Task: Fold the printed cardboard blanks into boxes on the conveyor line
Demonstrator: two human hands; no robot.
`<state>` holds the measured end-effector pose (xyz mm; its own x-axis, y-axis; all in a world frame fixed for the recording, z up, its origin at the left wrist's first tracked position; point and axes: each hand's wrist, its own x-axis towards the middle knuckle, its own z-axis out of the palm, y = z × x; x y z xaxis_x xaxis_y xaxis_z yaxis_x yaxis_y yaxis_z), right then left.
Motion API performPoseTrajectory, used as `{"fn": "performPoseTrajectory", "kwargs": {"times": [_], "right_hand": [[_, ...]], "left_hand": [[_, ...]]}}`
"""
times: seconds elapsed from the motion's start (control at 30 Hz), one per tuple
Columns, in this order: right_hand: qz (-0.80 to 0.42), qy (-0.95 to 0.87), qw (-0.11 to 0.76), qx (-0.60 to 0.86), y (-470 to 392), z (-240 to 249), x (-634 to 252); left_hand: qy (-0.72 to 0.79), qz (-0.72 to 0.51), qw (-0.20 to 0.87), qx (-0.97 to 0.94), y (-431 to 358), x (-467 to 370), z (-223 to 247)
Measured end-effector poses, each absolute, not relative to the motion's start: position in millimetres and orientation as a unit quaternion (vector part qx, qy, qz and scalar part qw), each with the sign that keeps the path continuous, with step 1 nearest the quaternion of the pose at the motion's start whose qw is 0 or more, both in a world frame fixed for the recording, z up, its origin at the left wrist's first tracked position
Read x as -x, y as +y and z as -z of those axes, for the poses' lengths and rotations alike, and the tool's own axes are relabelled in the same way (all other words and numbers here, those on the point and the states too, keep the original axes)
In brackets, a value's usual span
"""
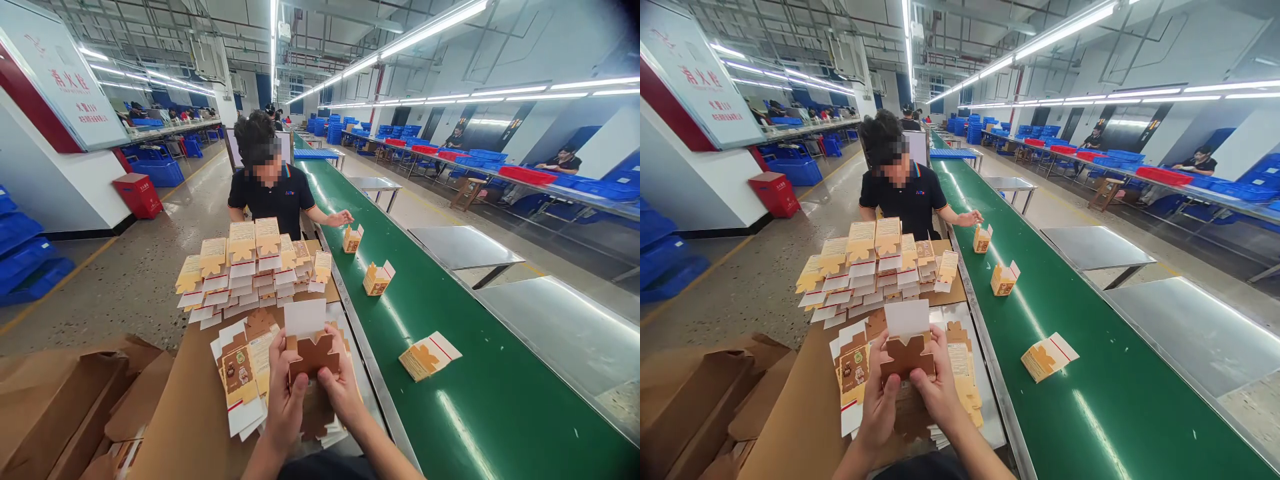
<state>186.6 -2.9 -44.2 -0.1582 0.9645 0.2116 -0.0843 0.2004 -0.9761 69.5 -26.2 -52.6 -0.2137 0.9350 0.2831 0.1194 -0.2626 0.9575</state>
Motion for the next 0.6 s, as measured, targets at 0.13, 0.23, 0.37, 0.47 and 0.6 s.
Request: {"fn": "performPoseTrajectory", "kwargs": {"times": [0.13,0.23,0.37,0.47,0.6], "right_hand": [[-0.58,-0.504,0.532,0.355,-16,55,-184],[-0.565,-0.498,0.537,0.38,-19,63,-186],[-0.466,-0.576,0.483,0.466,-20,76,-188],[-0.471,-0.58,0.457,0.482,-20,83,-190],[-0.5,-0.587,0.437,0.463,-16,85,-198]], "left_hand": [[0.527,-0.595,0.361,-0.488,-37,-74,68],[0.546,-0.581,0.349,-0.492,-36,-72,75],[0.575,-0.536,0.335,-0.52,-32,-70,85],[0.587,-0.509,0.352,-0.521,-30,-72,91],[0.606,-0.504,0.358,-0.5,-28,-76,95]]}}
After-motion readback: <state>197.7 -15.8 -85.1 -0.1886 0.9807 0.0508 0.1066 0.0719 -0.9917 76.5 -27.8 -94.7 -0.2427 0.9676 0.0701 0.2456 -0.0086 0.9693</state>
